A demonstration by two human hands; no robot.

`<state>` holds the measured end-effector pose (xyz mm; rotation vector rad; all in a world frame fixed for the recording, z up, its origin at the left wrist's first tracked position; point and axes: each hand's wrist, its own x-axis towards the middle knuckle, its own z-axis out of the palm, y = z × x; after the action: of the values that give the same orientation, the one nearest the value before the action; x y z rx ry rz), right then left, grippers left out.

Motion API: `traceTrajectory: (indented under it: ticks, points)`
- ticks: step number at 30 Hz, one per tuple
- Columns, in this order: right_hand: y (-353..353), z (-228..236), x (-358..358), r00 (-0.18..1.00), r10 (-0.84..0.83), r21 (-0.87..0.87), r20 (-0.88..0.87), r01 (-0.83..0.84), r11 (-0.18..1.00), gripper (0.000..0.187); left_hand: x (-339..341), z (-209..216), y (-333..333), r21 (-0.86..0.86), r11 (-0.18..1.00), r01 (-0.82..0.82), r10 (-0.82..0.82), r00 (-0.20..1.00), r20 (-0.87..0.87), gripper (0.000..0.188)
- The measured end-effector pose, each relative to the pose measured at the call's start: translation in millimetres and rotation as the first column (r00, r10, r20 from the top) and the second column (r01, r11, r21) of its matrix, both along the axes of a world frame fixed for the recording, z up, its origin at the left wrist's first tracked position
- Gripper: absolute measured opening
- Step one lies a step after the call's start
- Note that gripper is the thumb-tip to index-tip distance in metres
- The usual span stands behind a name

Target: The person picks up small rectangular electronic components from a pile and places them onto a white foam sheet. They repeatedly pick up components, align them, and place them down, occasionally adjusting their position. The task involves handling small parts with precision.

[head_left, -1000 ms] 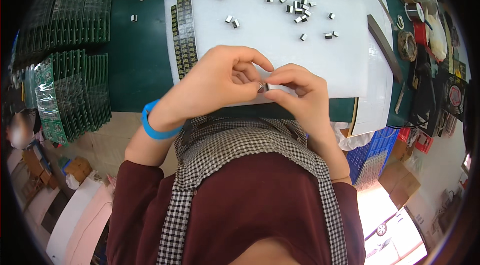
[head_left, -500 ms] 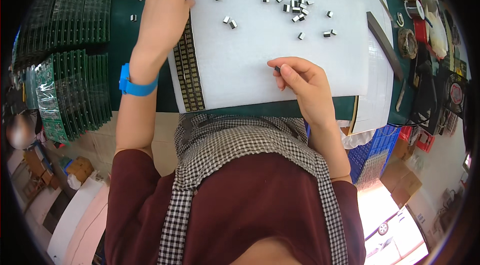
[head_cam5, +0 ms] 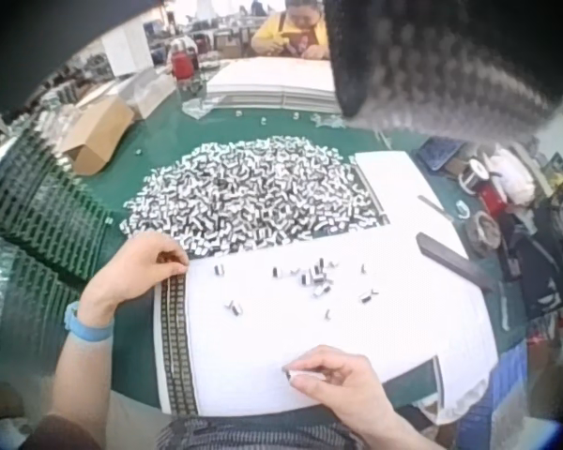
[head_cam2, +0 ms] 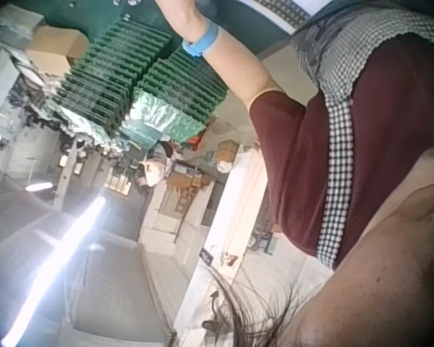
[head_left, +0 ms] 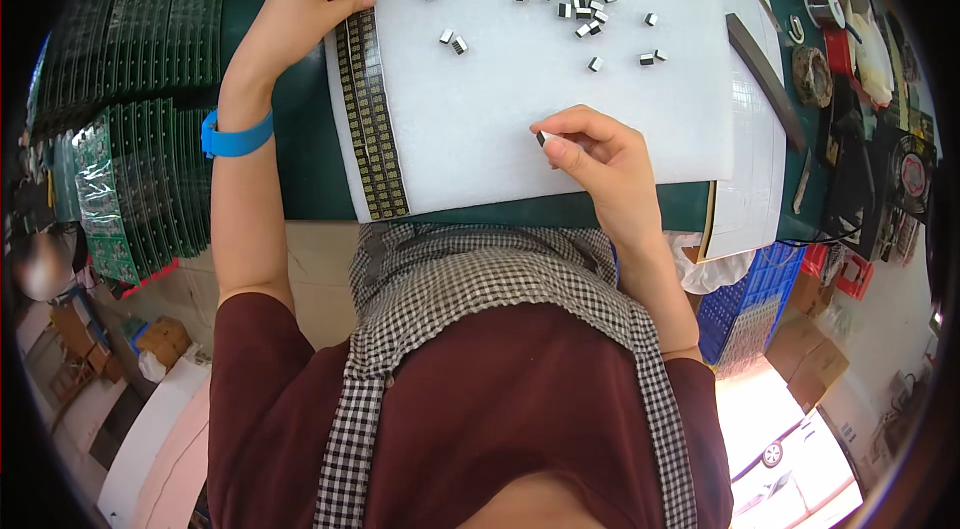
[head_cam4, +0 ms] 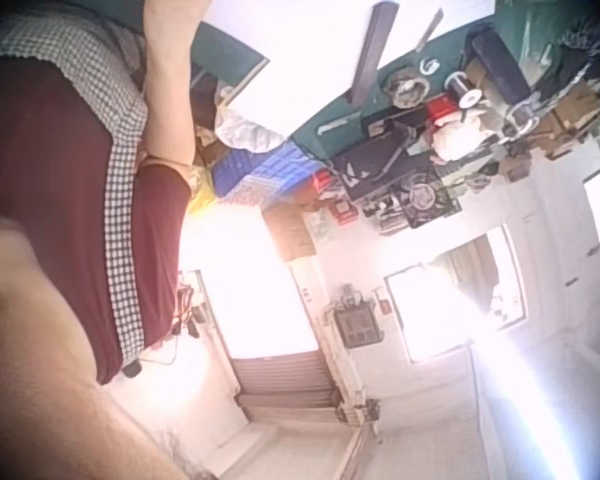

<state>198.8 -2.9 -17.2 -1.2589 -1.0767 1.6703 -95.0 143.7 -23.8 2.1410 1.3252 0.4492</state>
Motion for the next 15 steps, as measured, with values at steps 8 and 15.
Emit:
traceTrajectory:
  ticks: [8,15]
  points:
    - [-0.2,-2.1,0.1,0.993,-0.114,0.076,-0.044,0.117,0.99,0.014,-5.4,-6.5,-5.7,0.015,0.986,-0.166,0.148,0.916,0.373,0.018]
    - [-15.4,9.2,-15.5,0.877,-0.357,0.719,0.32,0.02,0.694,0.026,92.6,8.1,-128.8,-0.733,0.483,0.48,0.672,0.334,0.661,0.02]
